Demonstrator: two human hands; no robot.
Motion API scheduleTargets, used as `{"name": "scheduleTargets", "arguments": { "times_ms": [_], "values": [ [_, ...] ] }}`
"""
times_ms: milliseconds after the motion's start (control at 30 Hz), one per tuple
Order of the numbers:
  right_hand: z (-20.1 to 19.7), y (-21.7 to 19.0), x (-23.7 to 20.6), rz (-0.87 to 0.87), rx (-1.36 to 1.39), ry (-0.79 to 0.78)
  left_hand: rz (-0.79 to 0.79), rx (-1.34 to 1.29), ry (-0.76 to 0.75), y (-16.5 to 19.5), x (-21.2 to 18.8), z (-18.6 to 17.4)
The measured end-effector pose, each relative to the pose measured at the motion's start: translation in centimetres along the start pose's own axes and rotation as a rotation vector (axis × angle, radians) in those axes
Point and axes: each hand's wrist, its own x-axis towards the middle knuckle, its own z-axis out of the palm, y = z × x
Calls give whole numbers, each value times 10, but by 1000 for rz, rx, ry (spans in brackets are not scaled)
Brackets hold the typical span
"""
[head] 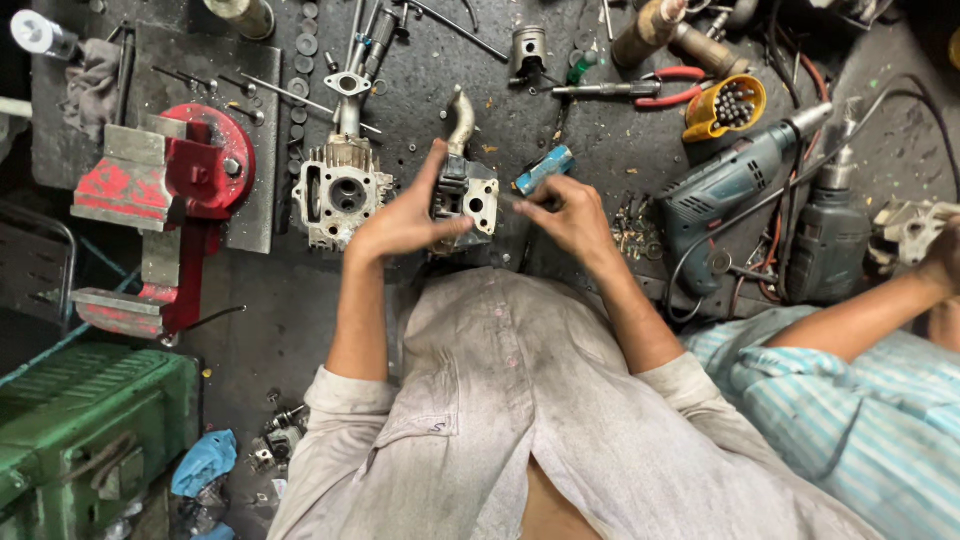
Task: The person uses a metal file to scrape and clean the inner surfaces of a small engine cylinder block. They rotate the part to access different areas and continue filing throughout the clip.
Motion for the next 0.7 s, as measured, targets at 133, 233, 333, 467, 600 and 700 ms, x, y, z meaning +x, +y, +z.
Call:
{"name": "scheduleTargets", "arguments": {
  "times_ms": [133,233,333,467,600,700],
  "values": [
    [1,-7,-5,-17,-29,-189,-312,-207,173,12,30,-15],
    [-2,-10,-4,-76,-64,-75,-426,-252,207,16,67,-20],
    [-1,-14,-6,-45,-88,-185,-437,-219,246,14,87,-12],
    [5,-17,-20,-87,-232,45,-407,-115,352,17,99,1],
    [-1,-8,-41,146,180,248,-279,132,389,22,81,13],
    [-15,4,-58,71,132,303,-334,260,289,37,50,22]
  ]
}}
